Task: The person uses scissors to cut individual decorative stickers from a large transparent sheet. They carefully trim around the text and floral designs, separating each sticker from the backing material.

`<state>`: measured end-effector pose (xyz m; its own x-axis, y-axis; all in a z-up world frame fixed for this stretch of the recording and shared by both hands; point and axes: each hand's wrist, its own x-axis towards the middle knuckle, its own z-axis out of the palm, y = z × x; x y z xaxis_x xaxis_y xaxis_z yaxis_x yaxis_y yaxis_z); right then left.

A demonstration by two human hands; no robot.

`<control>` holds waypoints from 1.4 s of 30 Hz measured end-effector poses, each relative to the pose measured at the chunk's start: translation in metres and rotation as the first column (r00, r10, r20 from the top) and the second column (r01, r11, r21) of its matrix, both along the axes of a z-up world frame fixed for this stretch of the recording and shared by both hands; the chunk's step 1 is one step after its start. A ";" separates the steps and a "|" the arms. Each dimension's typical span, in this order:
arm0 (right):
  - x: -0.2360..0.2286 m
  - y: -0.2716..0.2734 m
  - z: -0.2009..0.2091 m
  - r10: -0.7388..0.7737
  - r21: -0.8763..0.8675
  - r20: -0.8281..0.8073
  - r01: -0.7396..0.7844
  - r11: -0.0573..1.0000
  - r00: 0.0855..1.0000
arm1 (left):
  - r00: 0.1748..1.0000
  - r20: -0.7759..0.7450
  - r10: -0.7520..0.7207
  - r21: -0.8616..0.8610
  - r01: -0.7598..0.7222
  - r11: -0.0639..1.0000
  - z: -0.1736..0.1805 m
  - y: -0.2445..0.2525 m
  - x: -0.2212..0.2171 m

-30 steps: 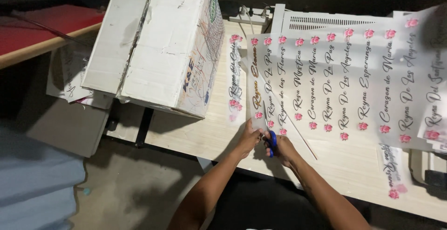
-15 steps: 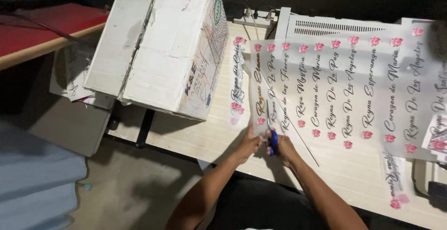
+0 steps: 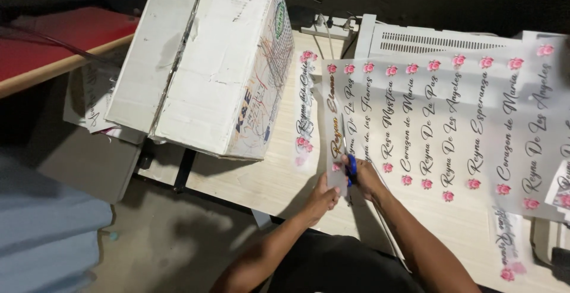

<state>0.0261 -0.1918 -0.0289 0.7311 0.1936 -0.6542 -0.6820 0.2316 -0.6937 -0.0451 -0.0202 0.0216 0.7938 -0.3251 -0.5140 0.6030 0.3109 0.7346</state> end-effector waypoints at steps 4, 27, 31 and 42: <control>0.024 0.002 0.033 0.025 -0.020 0.010 -0.025 0.999 1.000 | 0.999 0.046 -0.013 -0.012 0.014 1.000 0.003 -0.001 -0.007; 0.075 0.005 0.023 -0.016 0.034 0.104 0.013 0.999 0.994 | 0.997 0.071 -0.001 -0.077 0.007 0.997 0.005 0.003 -0.019; 0.075 0.006 0.025 0.004 -0.006 0.128 -0.003 1.000 0.992 | 0.998 0.055 -0.007 -0.098 0.013 0.995 0.008 0.004 -0.020; 0.136 0.003 0.030 -0.008 0.034 0.226 0.001 0.999 0.974 | 0.996 0.075 -0.044 -0.091 0.051 0.995 -0.011 0.004 -0.035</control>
